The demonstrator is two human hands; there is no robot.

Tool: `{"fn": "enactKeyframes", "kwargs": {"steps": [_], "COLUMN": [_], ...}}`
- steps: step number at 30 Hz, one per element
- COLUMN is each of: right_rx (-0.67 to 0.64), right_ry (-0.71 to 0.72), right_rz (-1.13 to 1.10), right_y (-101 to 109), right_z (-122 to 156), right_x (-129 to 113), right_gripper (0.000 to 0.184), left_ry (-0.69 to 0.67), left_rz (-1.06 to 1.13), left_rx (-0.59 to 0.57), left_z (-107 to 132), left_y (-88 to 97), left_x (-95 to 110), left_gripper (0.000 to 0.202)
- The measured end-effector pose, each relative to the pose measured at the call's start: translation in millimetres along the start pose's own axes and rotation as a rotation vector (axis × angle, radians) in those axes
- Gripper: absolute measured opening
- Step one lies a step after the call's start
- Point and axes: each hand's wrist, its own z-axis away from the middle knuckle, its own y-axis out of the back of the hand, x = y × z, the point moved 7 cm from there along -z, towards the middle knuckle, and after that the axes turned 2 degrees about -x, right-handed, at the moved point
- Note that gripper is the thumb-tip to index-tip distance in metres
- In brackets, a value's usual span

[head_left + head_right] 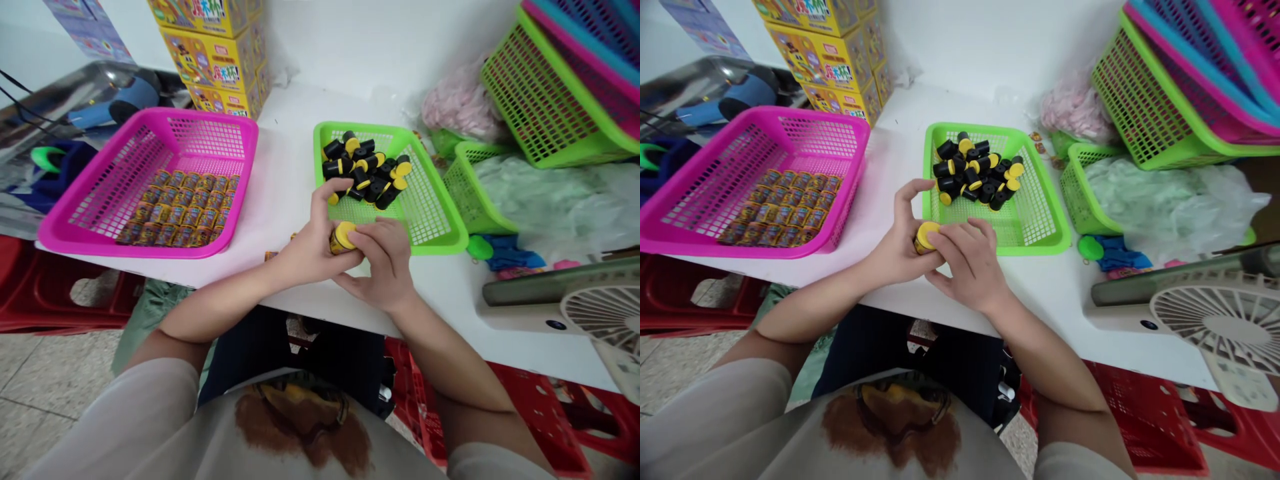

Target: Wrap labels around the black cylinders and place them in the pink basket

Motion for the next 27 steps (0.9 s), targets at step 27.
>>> {"fn": "enactKeyframes", "kwargs": {"steps": [27], "right_rx": [0.089], "right_ry": [0.224], "right_rz": [0.068], "right_y": [21.5], "right_z": [4.3], "right_x": [-20.8], "right_gripper": [0.015], "left_ry": [-0.016], "left_rz": [0.151], "left_rx": [-0.164], "left_z": [8.7], "left_y": [-26.4], "left_x": [10.3], "left_gripper": [0.095]}}
